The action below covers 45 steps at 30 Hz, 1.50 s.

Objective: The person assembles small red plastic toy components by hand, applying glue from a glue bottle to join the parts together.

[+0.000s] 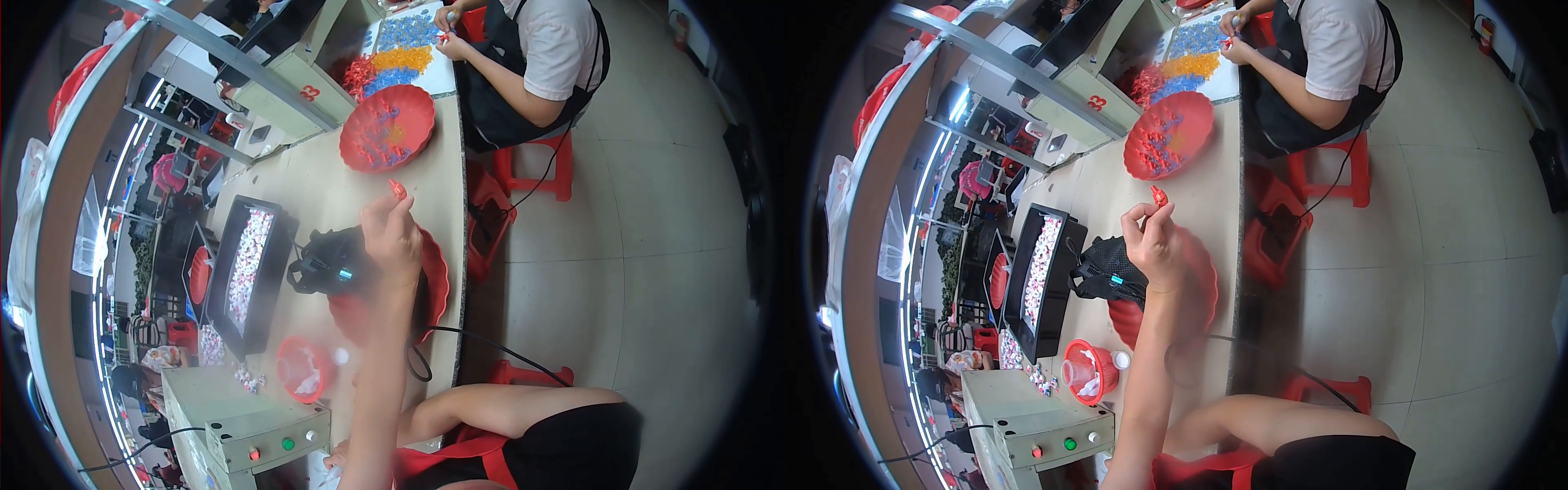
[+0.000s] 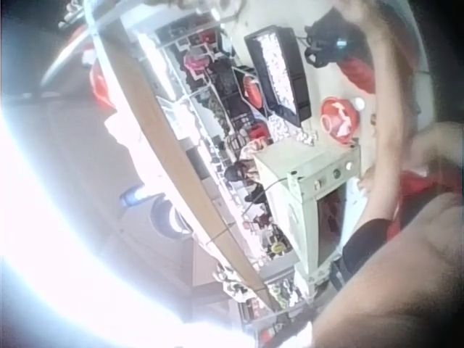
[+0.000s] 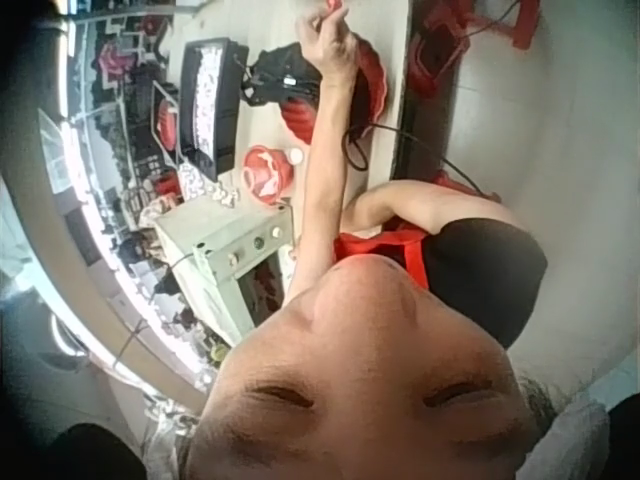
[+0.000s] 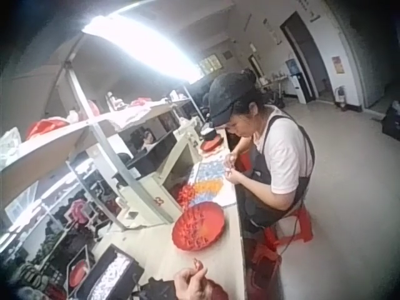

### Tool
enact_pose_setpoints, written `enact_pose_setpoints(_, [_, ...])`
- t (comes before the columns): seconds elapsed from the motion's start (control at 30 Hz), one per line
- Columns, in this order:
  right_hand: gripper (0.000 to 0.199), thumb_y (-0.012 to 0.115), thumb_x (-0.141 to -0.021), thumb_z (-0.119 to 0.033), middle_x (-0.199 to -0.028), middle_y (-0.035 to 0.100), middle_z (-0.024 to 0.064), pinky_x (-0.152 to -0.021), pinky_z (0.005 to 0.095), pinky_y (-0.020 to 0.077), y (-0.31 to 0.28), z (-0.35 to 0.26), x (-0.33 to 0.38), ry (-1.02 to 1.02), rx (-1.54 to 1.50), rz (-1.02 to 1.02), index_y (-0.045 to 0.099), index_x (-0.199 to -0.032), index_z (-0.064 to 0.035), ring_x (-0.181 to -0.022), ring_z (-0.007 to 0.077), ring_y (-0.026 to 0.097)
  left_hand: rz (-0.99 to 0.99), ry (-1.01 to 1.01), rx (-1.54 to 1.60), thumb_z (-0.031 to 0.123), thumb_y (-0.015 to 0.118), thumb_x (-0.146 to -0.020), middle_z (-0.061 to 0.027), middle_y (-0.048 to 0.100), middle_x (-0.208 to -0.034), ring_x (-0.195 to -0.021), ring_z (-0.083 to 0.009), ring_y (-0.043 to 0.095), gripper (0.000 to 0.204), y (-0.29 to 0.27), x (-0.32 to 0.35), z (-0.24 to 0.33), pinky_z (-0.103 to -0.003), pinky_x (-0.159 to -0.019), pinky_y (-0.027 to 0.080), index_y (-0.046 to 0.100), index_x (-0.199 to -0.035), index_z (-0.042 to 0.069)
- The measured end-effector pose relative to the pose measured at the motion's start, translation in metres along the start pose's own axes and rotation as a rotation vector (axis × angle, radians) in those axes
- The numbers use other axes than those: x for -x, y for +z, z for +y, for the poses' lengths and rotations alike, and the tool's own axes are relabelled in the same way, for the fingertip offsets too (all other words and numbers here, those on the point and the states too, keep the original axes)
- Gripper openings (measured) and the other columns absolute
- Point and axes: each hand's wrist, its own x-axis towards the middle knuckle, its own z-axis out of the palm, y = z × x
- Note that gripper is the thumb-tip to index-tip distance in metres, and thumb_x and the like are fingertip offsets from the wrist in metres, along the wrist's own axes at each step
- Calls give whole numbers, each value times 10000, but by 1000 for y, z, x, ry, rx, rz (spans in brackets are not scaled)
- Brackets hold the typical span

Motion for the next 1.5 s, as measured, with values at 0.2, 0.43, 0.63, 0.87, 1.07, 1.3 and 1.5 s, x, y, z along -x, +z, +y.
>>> enact_pose_setpoints(0.2, [333,617,-791,-259,-804,586,149,-680,425,454,-4,-10,4,31,0,-21,489,-1029,-64,-801,331,582,-21,-58,55,-119,597,-631,-95,588,-849,-785,-256,557,290,-3,4,4,-337,-679,464,632,-859,57])
enact_pose_setpoints(0.43, [333,616,-792,-259,-811,588,149,-686,425,455,-16,-21,11,87,-2,-77,491,-1031,-63,-806,330,583,2,-134,97,-162,612,-629,-69,528,-839,-743,-181,567,252,-20,0,23,-261,-613,479,657,-795,23])
enact_pose_setpoints(0.63, [384,635,-729,-305,-948,628,159,-751,436,464,46,23,5,-115,-91,107,573,-1055,-111,-852,335,598,90,-377,35,-104,595,-634,-100,556,-823,-766,-246,568,253,-100,-33,44,-339,-667,480,666,-796,77])
enact_pose_setpoints(0.87, [382,647,-750,-286,-879,644,167,-716,400,493,15,26,-14,194,25,-195,560,-1075,-105,-817,326,630,320,-361,19,-81,671,-644,-77,506,-842,-748,-203,563,277,-270,2,73,-301,-611,469,640,-886,50])
enact_pose_setpoints(1.07, [318,669,-746,-217,-806,654,128,-627,324,495,32,9,7,92,131,-236,558,-1003,-66,-696,227,625,350,-516,-1083,-4,620,-755,-99,545,-818,-739,-211,575,158,-525,65,101,-286,-639,473,683,-881,69])
enact_pose_setpoints(1.3, [287,688,-731,-121,-780,646,88,-596,266,503,27,9,1,56,43,-154,554,-971,-41,-665,128,624,106,-631,-1535,40,645,-739,-104,585,-838,-709,-235,614,135,-716,127,98,-307,-659,488,671,-869,63])
enact_pose_setpoints(1.5, [266,688,-748,-88,-806,645,81,-631,254,505,27,18,-2,79,5,-39,552,-963,-11,-726,117,621,116,-649,-1405,63,634,-740,-102,596,-860,-738,-274,598,91,-719,152,112,-351,-665,482,673,-821,76])
